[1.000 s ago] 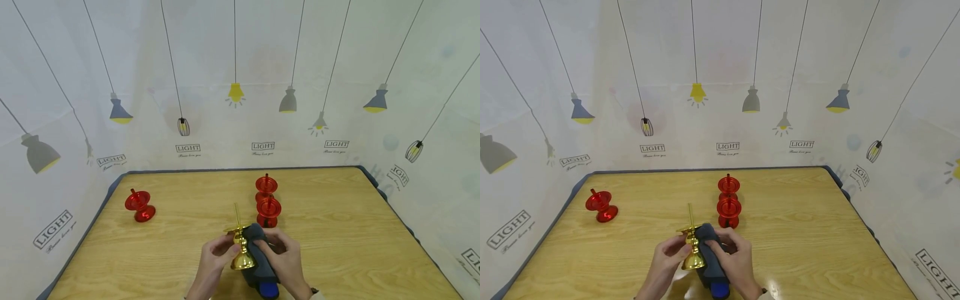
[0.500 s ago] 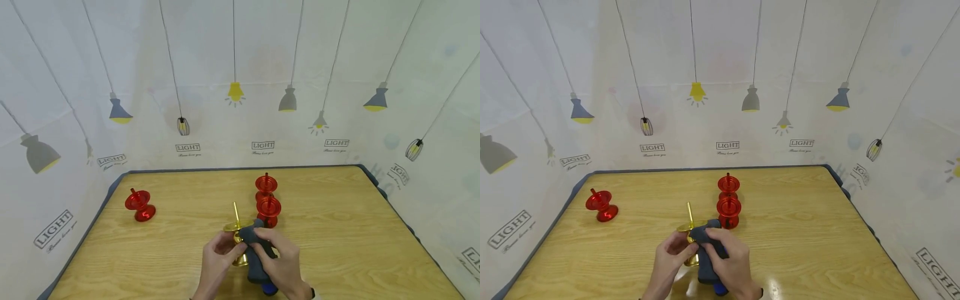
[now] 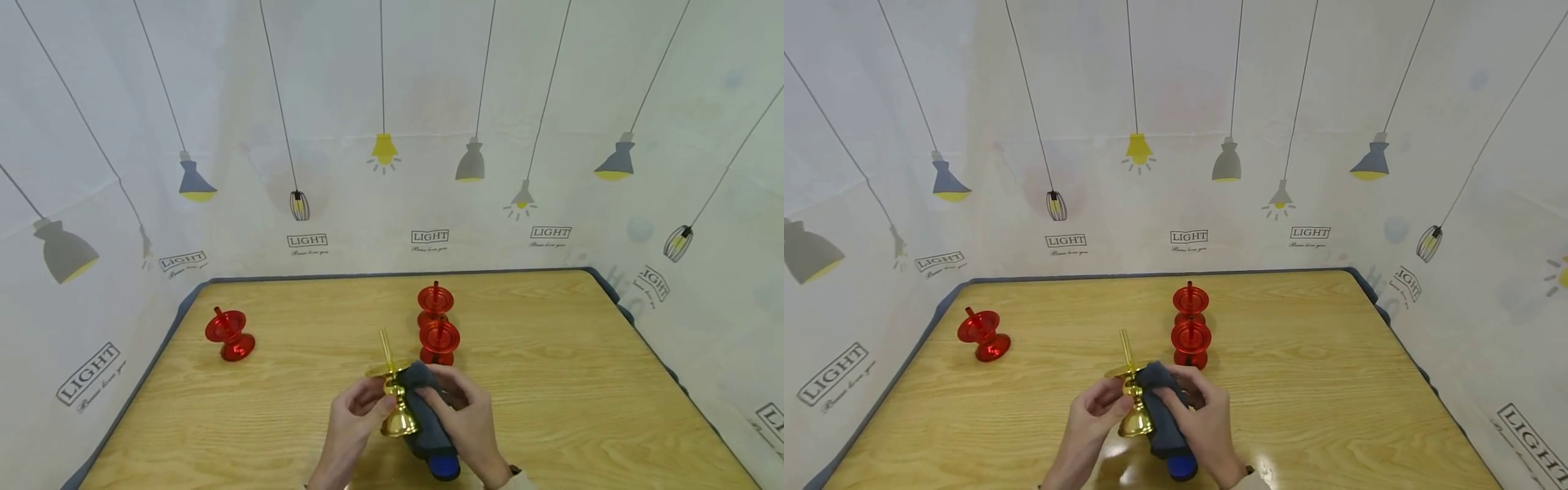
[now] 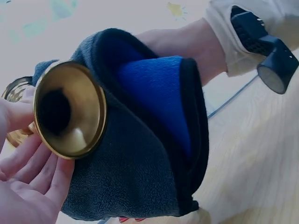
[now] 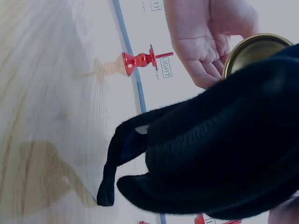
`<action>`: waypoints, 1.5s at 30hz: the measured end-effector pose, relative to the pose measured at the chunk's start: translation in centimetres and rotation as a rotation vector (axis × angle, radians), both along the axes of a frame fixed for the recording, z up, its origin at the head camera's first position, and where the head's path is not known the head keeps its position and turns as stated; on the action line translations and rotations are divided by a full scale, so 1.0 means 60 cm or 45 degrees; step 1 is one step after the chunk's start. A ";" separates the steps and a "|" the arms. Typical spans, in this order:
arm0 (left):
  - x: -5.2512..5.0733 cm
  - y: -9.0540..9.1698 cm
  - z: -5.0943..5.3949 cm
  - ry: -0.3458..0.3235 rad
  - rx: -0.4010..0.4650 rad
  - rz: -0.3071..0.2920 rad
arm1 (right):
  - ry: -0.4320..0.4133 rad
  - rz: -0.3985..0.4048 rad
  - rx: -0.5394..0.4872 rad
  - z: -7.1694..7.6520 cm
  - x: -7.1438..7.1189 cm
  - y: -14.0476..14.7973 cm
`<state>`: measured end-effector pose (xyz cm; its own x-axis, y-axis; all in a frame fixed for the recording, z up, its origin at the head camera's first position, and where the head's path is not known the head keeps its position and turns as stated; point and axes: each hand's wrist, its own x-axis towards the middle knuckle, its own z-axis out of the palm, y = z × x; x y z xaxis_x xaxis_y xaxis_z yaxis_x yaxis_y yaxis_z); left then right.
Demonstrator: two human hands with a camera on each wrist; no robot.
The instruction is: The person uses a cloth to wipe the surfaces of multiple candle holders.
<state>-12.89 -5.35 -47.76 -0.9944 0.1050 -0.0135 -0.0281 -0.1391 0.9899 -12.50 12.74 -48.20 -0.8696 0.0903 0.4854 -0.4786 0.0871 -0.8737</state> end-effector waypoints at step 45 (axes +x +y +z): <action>0.002 0.018 0.003 0.119 -0.036 0.044 | 0.590 -0.359 0.438 0.000 0.012 -0.015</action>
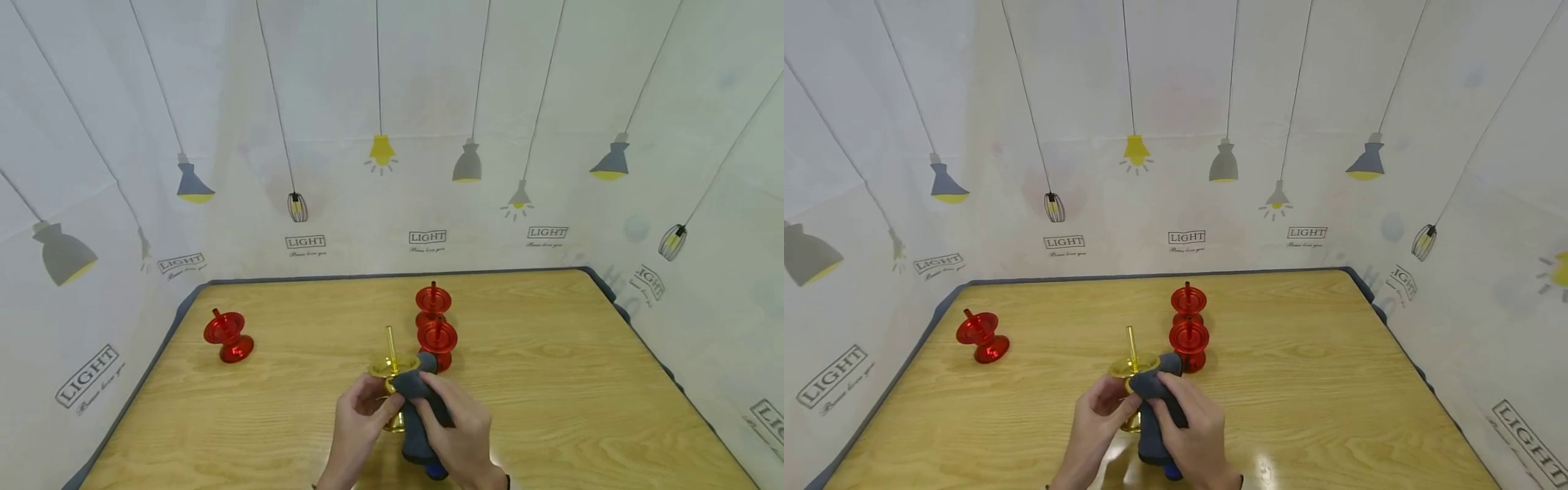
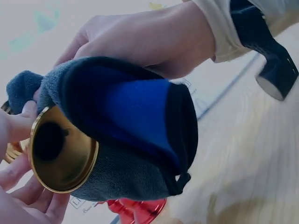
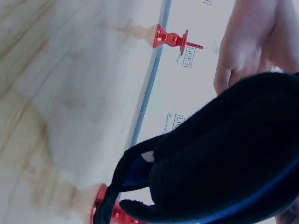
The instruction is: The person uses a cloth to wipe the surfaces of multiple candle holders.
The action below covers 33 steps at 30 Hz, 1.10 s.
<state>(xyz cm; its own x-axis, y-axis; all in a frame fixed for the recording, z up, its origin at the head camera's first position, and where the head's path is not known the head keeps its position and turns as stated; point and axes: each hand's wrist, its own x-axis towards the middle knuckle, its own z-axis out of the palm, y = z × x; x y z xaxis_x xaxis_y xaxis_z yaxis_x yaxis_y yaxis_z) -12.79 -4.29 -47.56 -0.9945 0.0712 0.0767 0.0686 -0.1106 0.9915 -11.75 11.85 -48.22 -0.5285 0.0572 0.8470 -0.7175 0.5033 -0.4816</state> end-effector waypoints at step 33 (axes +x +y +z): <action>0.002 -0.006 -0.006 -0.026 0.000 0.028 | -0.027 0.066 -0.040 -0.003 0.002 -0.004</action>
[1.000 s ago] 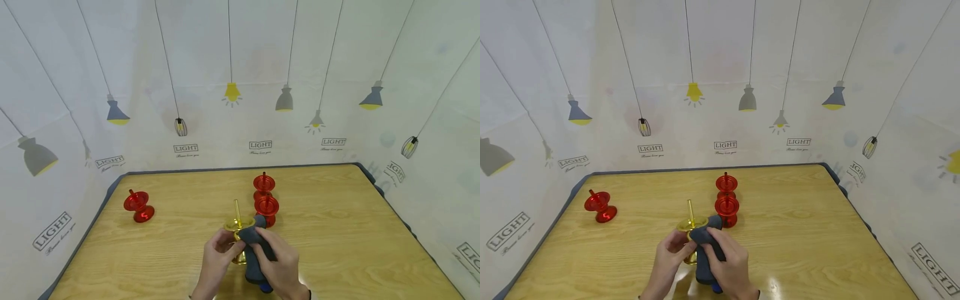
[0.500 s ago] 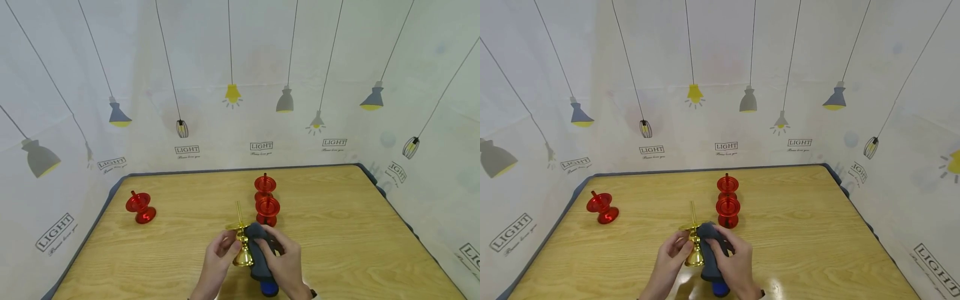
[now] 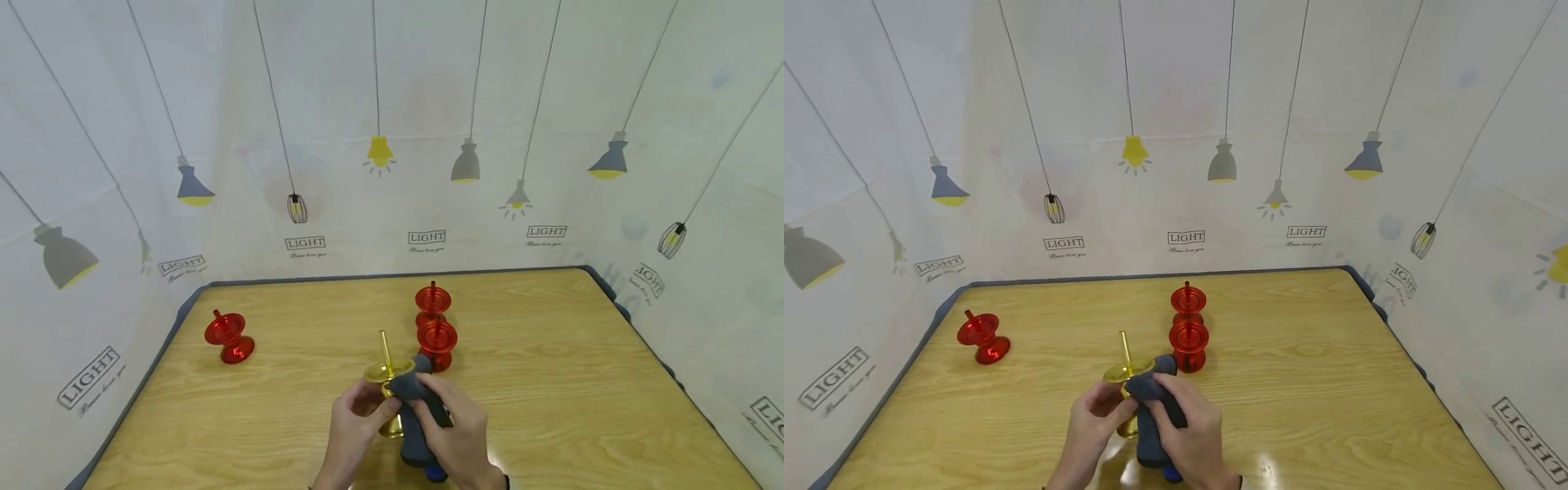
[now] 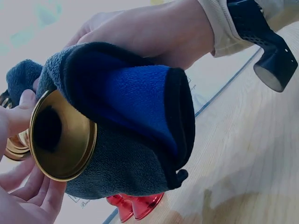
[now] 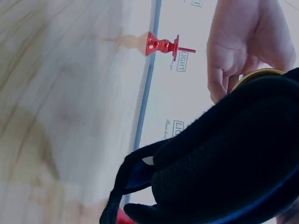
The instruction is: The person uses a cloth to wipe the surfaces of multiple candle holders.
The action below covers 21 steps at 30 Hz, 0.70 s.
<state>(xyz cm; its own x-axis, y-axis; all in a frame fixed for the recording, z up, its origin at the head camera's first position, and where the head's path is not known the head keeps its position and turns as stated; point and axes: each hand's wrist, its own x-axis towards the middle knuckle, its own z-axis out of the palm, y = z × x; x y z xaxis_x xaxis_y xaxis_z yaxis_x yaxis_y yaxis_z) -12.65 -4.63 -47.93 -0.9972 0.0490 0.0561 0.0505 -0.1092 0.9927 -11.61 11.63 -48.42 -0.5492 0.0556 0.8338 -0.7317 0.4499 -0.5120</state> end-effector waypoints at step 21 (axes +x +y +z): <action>-0.002 -0.005 0.002 -0.066 -0.159 -0.116 | -0.028 -0.041 0.045 -0.006 0.002 0.005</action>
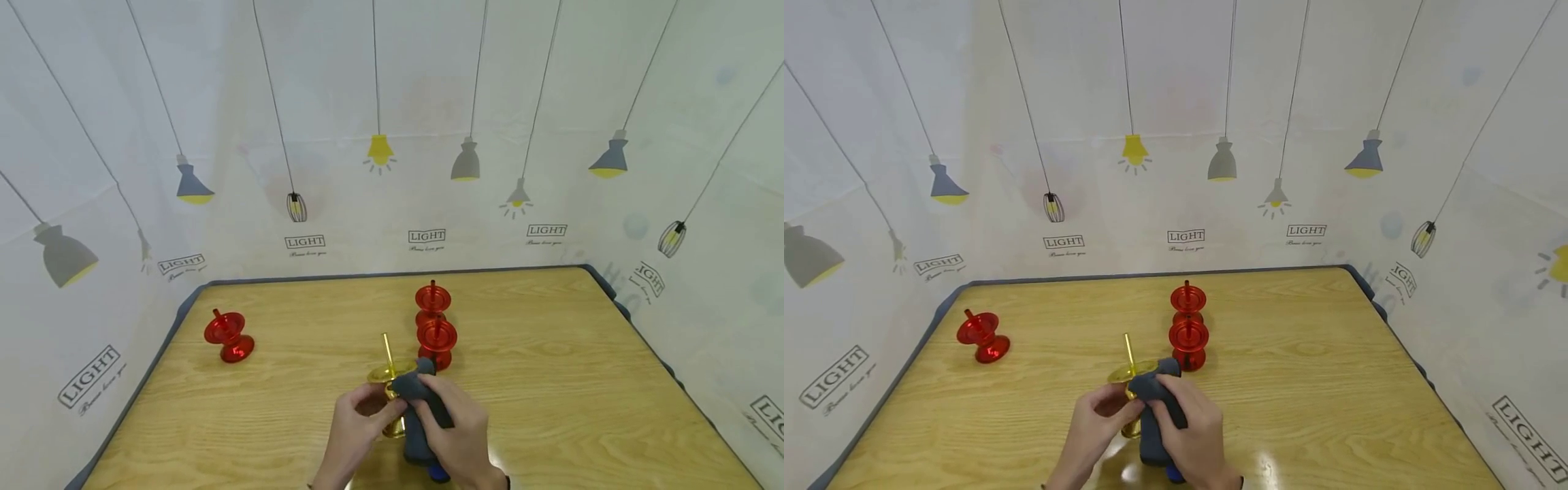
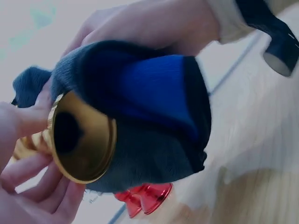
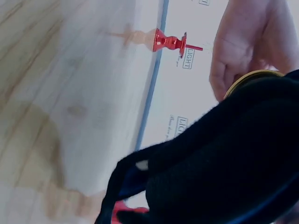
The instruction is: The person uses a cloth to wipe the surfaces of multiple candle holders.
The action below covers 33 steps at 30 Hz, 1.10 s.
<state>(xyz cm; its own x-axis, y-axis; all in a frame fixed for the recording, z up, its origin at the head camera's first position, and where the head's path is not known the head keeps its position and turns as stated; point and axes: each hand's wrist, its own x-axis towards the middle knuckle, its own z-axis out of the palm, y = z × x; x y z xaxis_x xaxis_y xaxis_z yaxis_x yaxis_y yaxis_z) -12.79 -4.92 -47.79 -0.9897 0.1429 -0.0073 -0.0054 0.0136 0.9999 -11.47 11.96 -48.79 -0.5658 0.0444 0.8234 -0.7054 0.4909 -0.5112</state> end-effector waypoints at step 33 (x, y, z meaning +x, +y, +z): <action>-0.173 -0.020 -0.063 0.206 -0.241 0.317 | -0.603 0.170 -0.143 0.021 0.032 0.085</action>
